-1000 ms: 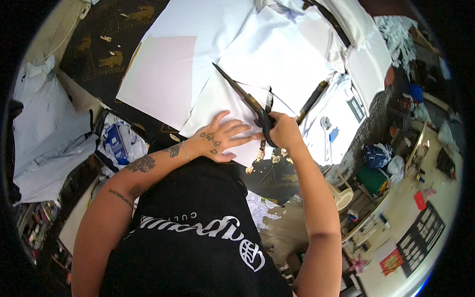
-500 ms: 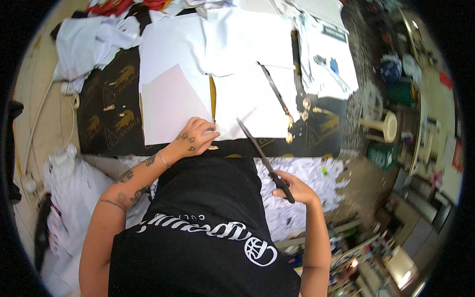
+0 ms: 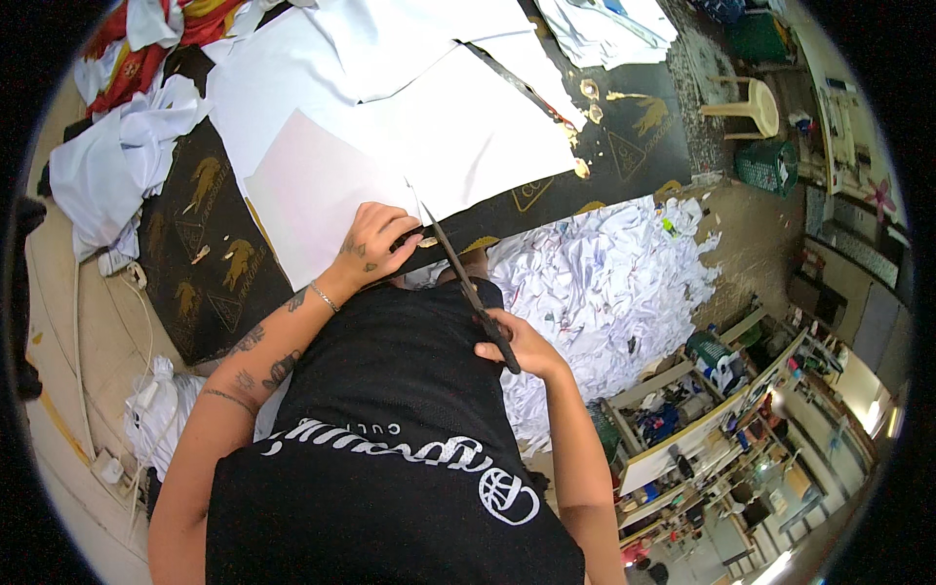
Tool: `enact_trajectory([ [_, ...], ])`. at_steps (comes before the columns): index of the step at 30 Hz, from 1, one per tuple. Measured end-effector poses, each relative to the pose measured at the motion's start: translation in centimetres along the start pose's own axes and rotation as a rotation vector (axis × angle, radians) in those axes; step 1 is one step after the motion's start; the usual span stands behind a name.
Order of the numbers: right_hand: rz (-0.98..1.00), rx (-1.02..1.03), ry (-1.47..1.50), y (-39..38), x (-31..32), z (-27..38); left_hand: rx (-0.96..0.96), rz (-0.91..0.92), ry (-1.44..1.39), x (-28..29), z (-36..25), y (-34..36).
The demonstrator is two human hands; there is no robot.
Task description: The person cuts white fabric pieces using shears, then folds and stacks them on a table. The person repeatedly picks up fabric, aligns it, cuts it, and places the cut pieces into a growing stack.
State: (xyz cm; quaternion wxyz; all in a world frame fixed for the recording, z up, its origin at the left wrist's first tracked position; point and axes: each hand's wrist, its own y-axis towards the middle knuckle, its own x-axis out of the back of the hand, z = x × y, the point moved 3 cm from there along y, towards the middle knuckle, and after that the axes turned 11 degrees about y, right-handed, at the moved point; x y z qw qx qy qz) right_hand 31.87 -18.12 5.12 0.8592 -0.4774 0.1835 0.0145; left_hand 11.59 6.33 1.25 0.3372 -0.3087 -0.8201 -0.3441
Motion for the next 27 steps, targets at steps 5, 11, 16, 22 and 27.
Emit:
enact_trajectory([
  [5,-0.065,0.109,-0.025,2.1,-1.6,-0.3,-0.026,-0.050,0.092,-0.6,-0.4,-0.1],
  [11,-0.107,0.073,-0.063,2.3,-2.0,-0.7,-0.028,-0.124,0.099,-0.7,-0.6,0.1],
  [16,-0.094,0.109,-0.057,2.4,-2.0,-0.7,-0.014,-0.109,0.134,-1.0,-0.4,-0.2],
  [22,-0.105,0.094,-0.036,2.7,-2.3,-0.7,-0.026,-0.118,0.166,-1.1,-0.4,-0.2],
  [27,-0.198,0.098,-0.072,3.2,-3.2,0.0,0.005,-0.137,0.155,-0.9,-0.8,-0.1],
])
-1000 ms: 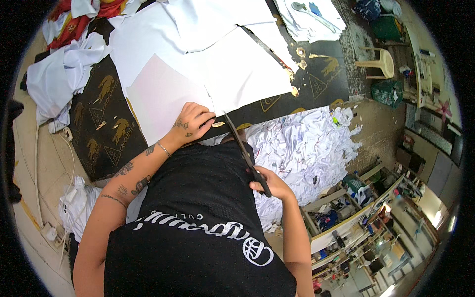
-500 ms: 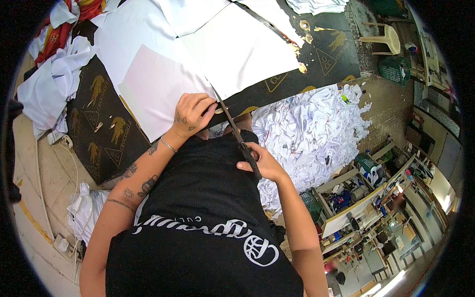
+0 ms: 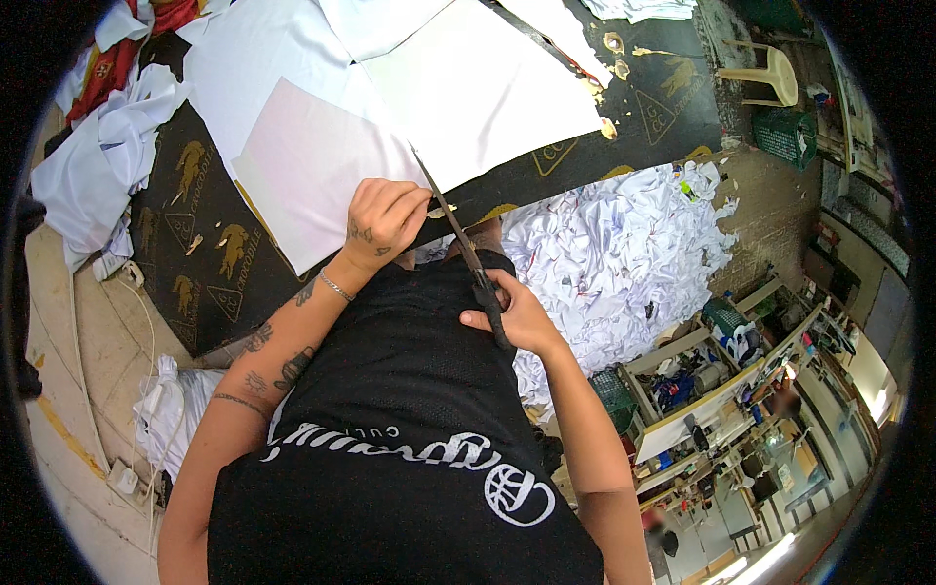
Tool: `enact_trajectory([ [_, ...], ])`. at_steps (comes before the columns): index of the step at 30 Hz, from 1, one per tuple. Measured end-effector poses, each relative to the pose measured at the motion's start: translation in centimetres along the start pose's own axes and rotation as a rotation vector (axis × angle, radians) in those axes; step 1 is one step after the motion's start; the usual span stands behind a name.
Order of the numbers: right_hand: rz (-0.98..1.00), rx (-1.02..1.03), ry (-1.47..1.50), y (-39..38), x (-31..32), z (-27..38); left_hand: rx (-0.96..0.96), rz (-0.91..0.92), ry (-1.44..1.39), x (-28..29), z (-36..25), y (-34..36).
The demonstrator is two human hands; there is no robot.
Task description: The person cuts white fabric pieces using shears, then folds and stacks them on a table. The person repeatedly picks up fabric, aligns it, cuts it, and places the cut pieces into a growing stack.
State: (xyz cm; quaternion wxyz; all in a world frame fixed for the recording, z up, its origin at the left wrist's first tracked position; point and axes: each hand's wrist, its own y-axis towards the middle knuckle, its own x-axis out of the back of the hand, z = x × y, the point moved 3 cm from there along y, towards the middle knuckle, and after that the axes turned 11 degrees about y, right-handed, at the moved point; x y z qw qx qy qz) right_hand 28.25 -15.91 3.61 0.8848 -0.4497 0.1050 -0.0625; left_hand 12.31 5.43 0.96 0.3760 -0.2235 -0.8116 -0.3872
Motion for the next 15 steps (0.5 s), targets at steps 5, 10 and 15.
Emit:
enact_trajectory([
  [5,-0.077,-0.006,-0.048,-0.3,-0.4,0.7,0.033,0.016,-0.043,-0.1,-0.1,-0.1],
  [10,-0.108,-0.004,-0.072,-0.4,-0.2,0.5,0.038,0.034,-0.036,-0.1,0.1,-0.2],
  [15,-0.078,-0.079,0.005,-0.6,0.2,-0.3,0.046,0.062,-0.046,-0.1,0.2,-0.3],
])
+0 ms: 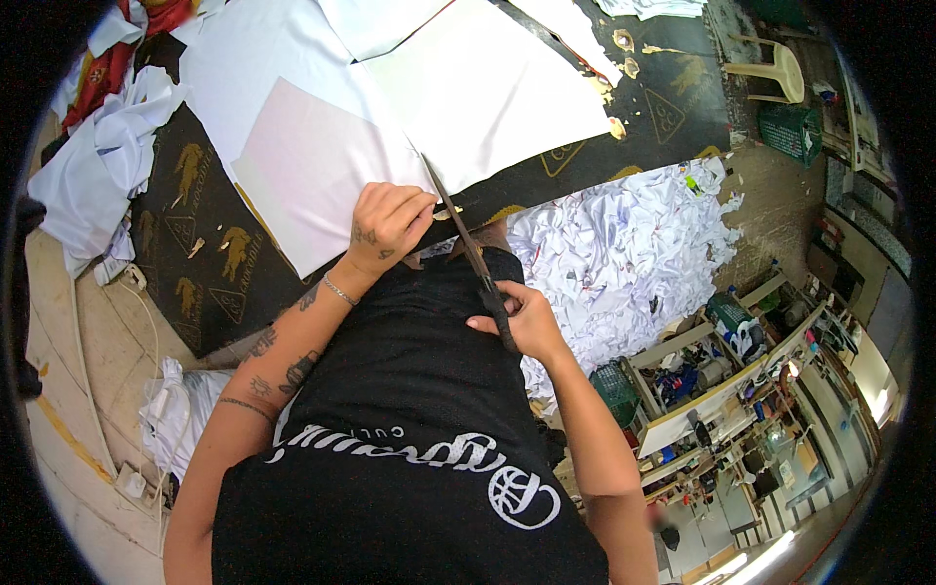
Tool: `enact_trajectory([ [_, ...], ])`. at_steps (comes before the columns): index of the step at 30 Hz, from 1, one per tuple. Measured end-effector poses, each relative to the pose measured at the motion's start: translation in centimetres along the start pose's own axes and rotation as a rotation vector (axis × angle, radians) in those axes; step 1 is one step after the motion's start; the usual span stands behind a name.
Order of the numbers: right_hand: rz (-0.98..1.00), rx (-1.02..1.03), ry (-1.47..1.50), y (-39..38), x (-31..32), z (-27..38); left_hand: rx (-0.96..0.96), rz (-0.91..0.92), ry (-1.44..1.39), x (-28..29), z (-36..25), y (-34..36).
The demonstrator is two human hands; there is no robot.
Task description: The person cuts white fabric pieces using shears, then folds and stacks them on a table. The person repeatedly picks up fabric, aligns it, cuts it, and places the cut pieces into a growing stack.
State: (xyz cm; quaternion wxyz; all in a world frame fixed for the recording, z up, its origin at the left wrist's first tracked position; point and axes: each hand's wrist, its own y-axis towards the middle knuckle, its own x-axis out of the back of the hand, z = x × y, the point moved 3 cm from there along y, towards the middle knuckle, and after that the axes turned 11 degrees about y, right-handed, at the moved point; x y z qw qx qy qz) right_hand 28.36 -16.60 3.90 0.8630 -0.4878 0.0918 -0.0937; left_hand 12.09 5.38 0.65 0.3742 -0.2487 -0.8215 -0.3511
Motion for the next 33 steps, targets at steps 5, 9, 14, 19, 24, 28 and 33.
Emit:
enact_trajectory([
  [5,0.185,0.039,0.080,-0.3,0.6,1.0,0.019,0.014,-0.035,0.2,0.2,-0.2],
  [9,0.178,0.074,0.037,1.4,0.2,3.1,0.009,0.029,-0.076,0.5,0.3,-0.1],
  [14,0.127,0.073,0.048,3.4,-1.4,5.2,0.008,0.051,-0.093,0.8,0.1,0.1],
  [19,0.003,0.060,-0.099,3.1,-1.6,5.7,0.011,0.087,-0.119,0.9,0.3,0.2],
  [24,-0.046,0.043,-0.102,2.6,-1.6,5.7,0.003,0.143,-0.148,0.9,0.7,0.3],
  [28,-0.084,-0.014,-0.170,2.6,-1.8,6.7,-0.020,0.144,-0.173,1.0,1.0,0.4],
  [33,-0.039,0.016,-0.084,3.9,-2.0,9.2,-0.040,0.159,-0.189,0.9,1.5,0.4],
])
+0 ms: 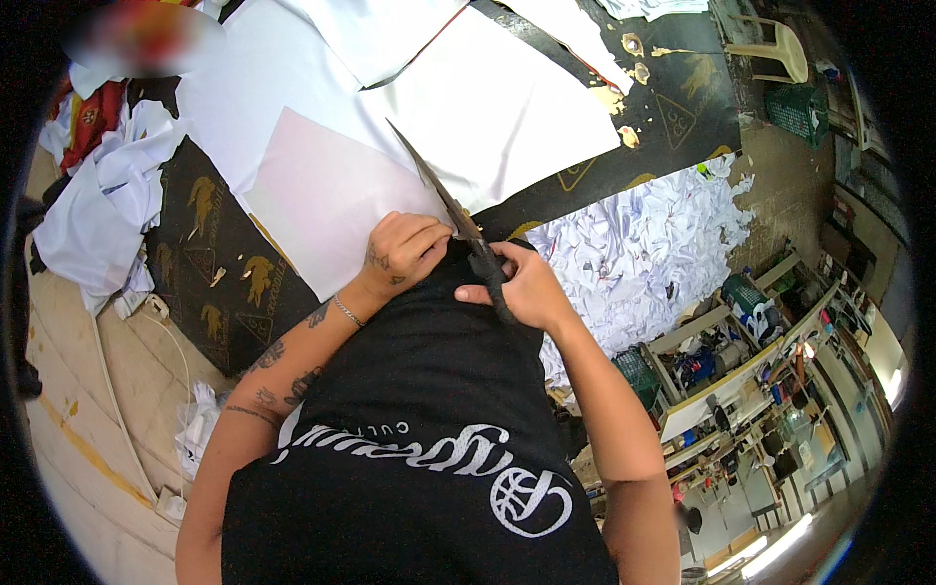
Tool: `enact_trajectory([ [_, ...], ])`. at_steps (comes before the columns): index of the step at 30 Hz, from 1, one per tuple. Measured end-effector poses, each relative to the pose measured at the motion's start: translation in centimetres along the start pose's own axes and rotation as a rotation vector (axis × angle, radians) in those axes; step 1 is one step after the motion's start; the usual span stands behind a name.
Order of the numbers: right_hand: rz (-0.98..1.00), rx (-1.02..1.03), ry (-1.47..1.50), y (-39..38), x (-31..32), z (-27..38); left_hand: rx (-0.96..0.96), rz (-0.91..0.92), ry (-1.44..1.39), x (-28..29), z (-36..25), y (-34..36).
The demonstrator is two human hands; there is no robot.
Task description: The person cuts white fabric pieces using shears, then folds and stacks them on a table. The person repeatedly picks up fabric, aligns it, cuts it, and places the cut pieces into a growing stack.
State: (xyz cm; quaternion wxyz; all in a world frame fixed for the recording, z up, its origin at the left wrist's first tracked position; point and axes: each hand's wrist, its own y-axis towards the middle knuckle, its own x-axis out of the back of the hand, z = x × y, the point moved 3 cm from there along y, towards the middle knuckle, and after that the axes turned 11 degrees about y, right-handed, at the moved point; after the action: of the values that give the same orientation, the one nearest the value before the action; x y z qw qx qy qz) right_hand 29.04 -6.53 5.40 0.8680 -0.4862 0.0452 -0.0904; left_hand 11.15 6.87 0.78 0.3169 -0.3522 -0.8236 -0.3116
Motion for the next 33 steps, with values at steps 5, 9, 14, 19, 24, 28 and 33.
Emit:
enact_trajectory([
  [5,-0.010,-0.096,-0.086,0.5,-0.2,1.4,-0.002,-0.001,-0.044,0.0,0.3,-0.1],
  [9,0.009,0.002,0.011,1.3,-1.0,3.1,-0.006,0.022,-0.041,0.1,0.6,-0.1],
  [14,0.021,-0.097,-0.030,1.8,-0.9,4.5,-0.029,0.051,-0.074,0.2,0.9,-0.5],
  [19,0.118,-0.022,0.008,1.3,-1.0,4.7,-0.017,0.089,-0.070,0.7,0.7,-0.2],
  [24,0.138,-0.010,0.011,1.0,-1.1,4.0,0.051,0.049,-0.080,3.4,2.6,1.6],
  [28,0.120,-0.056,-0.039,1.3,-1.3,3.7,0.242,0.013,0.357,5.7,6.1,2.4],
  [33,0.086,-0.002,0.016,2.3,-2.0,4.4,0.334,0.087,0.454,5.8,7.1,1.7],
])
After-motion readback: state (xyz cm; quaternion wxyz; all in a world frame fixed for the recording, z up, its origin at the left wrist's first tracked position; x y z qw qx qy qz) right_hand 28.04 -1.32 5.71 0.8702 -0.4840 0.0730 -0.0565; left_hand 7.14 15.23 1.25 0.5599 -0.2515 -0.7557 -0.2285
